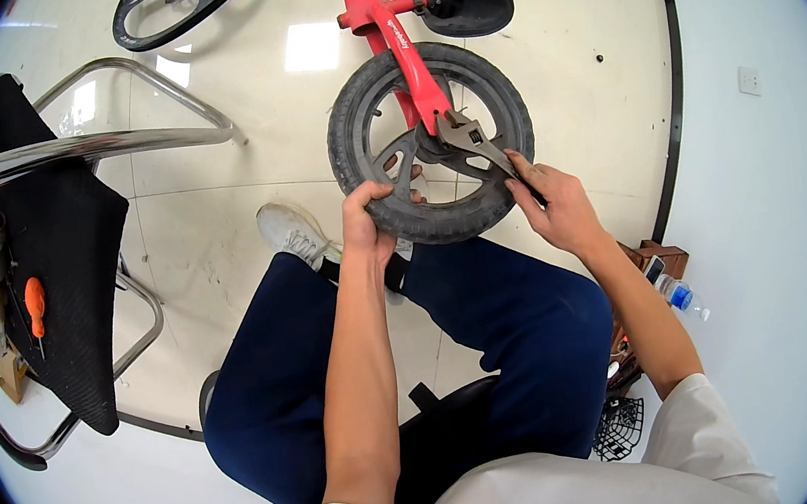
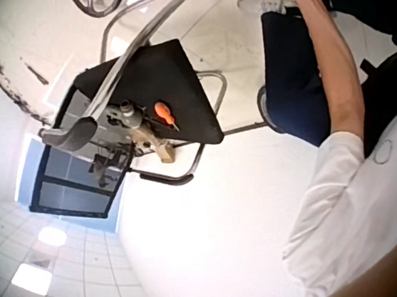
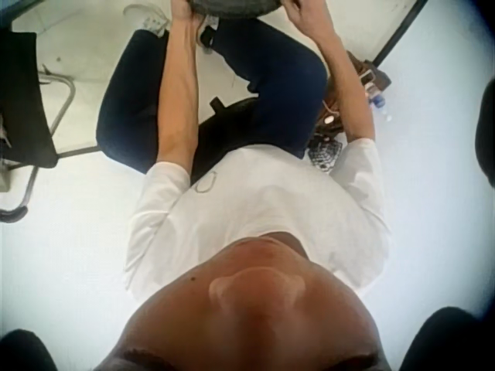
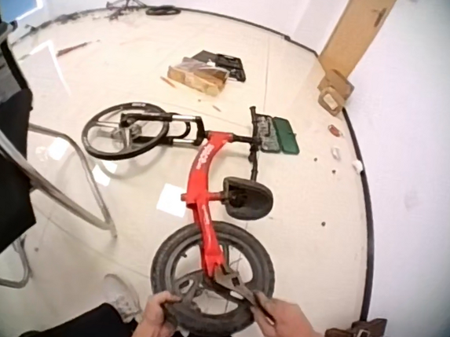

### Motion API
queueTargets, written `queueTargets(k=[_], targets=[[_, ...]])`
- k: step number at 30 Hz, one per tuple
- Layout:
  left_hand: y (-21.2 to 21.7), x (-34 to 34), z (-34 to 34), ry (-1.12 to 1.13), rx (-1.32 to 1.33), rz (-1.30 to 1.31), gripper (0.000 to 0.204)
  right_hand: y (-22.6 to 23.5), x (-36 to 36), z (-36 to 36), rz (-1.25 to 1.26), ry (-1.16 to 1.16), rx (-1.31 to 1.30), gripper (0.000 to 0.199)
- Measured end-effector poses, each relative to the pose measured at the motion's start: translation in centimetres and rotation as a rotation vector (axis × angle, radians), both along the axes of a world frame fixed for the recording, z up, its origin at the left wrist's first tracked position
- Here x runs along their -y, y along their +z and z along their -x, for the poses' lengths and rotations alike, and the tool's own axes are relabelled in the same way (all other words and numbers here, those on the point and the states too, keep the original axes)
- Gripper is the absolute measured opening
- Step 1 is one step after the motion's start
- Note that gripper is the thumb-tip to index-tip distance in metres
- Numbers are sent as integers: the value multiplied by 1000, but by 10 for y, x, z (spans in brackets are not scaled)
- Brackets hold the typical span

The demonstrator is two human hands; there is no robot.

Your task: The person assembles a red scooter by attaching the handlebar and seat, then tightening the front wheel axle nuts with a wrench. The person sits on a chair while working on the scooter on the floor.

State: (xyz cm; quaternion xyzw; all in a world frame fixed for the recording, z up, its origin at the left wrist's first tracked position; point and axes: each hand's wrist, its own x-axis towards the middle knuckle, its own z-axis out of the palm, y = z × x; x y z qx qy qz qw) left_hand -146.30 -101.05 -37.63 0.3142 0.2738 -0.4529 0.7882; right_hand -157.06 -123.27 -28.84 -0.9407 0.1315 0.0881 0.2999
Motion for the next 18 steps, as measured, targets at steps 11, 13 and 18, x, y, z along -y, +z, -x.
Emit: queueTargets(k=[11, 13, 18], targets=[[-1, -3, -4, -26, -15, 30, 64, 8, 84, -61, -282, 200, -156, 39], [-2, -4, -5, -26, -16, 43, 64, 8, 92, -82, -225, 294, -221, 39], [-8, -5, -7, -41, -42, 31, 65, 9, 104, -133, -90, 556, -220, 37]])
